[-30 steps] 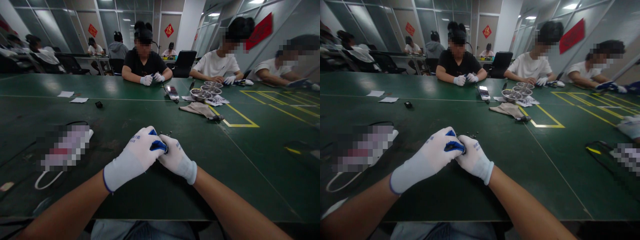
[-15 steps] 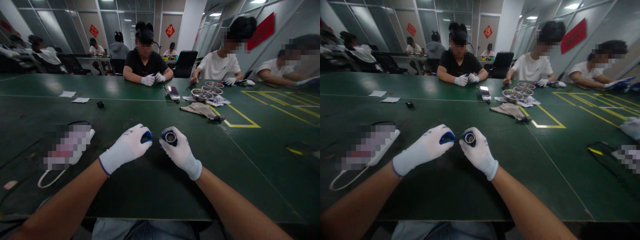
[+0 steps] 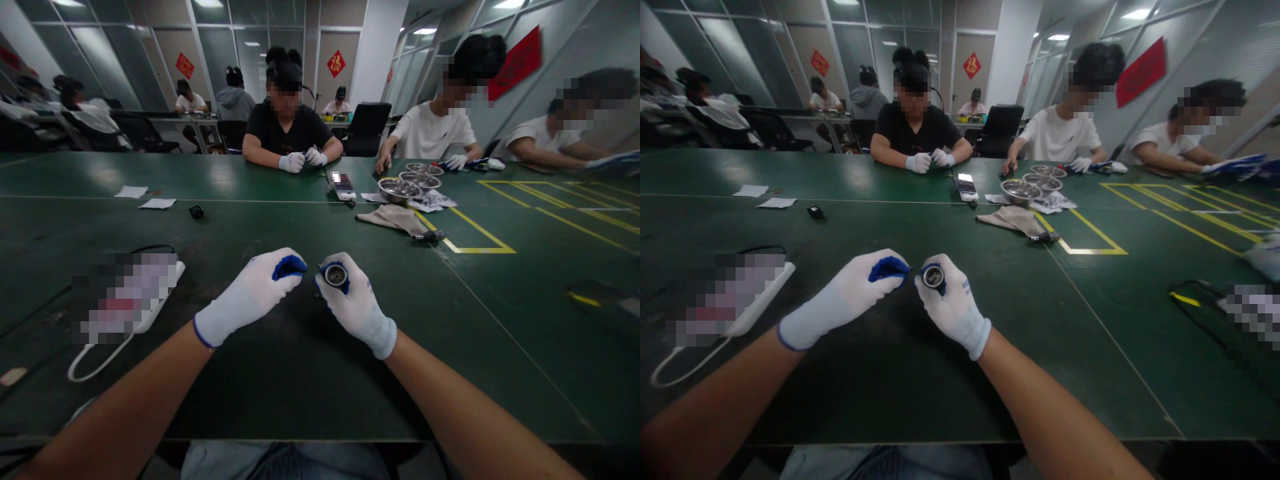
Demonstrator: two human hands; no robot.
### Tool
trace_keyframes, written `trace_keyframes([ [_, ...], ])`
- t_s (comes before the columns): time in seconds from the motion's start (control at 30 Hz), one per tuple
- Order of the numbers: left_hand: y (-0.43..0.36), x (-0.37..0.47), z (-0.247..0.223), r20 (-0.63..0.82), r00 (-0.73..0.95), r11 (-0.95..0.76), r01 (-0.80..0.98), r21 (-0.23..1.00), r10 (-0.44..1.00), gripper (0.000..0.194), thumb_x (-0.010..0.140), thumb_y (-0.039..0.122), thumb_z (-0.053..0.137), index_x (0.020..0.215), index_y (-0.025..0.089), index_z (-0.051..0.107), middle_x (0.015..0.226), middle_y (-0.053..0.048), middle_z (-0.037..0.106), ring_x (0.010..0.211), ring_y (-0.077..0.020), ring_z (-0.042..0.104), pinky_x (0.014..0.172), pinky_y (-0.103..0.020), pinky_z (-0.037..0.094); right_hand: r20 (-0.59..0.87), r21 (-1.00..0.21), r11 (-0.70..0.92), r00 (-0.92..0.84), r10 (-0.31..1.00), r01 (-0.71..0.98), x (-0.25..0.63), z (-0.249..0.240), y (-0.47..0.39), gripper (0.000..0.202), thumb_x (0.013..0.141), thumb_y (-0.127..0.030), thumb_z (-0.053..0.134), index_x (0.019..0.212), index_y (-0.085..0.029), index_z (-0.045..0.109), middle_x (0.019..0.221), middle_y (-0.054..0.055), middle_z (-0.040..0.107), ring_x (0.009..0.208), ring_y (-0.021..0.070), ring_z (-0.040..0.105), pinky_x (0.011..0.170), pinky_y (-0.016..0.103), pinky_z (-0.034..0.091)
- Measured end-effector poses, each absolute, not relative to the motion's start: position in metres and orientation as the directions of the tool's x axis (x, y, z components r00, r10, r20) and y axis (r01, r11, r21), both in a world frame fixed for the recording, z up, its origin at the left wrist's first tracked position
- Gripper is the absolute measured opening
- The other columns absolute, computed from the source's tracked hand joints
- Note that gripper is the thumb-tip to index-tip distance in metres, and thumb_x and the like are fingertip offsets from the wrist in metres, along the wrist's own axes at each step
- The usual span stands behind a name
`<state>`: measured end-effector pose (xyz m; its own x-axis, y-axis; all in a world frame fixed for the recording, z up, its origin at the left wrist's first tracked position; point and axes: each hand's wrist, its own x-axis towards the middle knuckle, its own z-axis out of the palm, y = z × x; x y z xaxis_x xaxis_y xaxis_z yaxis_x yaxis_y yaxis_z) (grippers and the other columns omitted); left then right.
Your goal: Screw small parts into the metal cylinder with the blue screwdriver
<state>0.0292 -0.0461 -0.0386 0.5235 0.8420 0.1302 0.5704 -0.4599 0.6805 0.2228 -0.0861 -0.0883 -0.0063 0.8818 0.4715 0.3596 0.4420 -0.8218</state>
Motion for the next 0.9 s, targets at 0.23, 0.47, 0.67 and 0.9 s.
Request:
trace_keyframes([
  [0.23, -0.061, 0.036, -0.028, 0.246, 0.539, -0.462, 0.311, 0.831, 0.806, 0.024, 0.085, 0.025, 0.073, 0.108, 0.022, 0.076, 0.105, -0.003, 0.078, 0.098, -0.0227, 0.073, 0.093, -0.038, 0.058, 0.508, -0.793, 0.519, -0.123, 0.853, 0.319, 0.222, -0.088, -0.087, 0.01, 0.087, -0.024, 0.063, 0.085, -0.023, 0.054, 0.075, -0.002, 0.06, 0.063, 0.0147, 0.056, 0.058, 0.028, 0.044],
  [0.47, -0.066, 0.038, -0.029, 0.317, 0.58, -0.624, 0.463, 0.63, 0.751, 0.01, 0.085, 0.022, 0.076, 0.094, 0.022, 0.081, 0.104, -0.004, 0.066, 0.092, -0.0196, 0.066, 0.082, -0.034, 0.057, 0.477, -0.792, 0.524, -0.218, 0.852, 0.314, 0.221, -0.087, -0.09, 0.012, 0.086, -0.025, 0.062, 0.083, -0.023, 0.051, 0.076, -0.001, 0.059, 0.065, 0.0151, 0.056, 0.06, 0.029, 0.044],
  [0.67, -0.069, 0.041, -0.024, 0.25, 0.568, -0.571, 0.502, 0.65, 0.784, 0.006, 0.085, 0.023, 0.076, 0.088, 0.02, 0.079, 0.101, -0.003, 0.063, 0.088, -0.0189, 0.064, 0.079, -0.034, 0.056, 0.508, -0.759, 0.554, -0.222, 0.833, 0.342, 0.221, -0.088, -0.093, 0.014, 0.087, -0.026, 0.062, 0.081, -0.024, 0.049, 0.075, -0.001, 0.06, 0.066, 0.017, 0.058, 0.061, 0.031, 0.046],
  [0.9, -0.076, 0.051, -0.023, 0.227, 0.524, -0.529, 0.548, 0.648, 0.821, 0.009, 0.085, 0.028, 0.074, 0.084, 0.02, 0.077, 0.094, -0.003, 0.064, 0.083, -0.0192, 0.065, 0.072, -0.033, 0.057, 0.455, -0.779, 0.505, -0.218, 0.863, 0.371, 0.219, -0.086, -0.095, 0.011, 0.083, -0.027, 0.062, 0.082, -0.027, 0.05, 0.078, 0.002, 0.064, 0.072, 0.022, 0.061, 0.065, 0.037, 0.051],
])
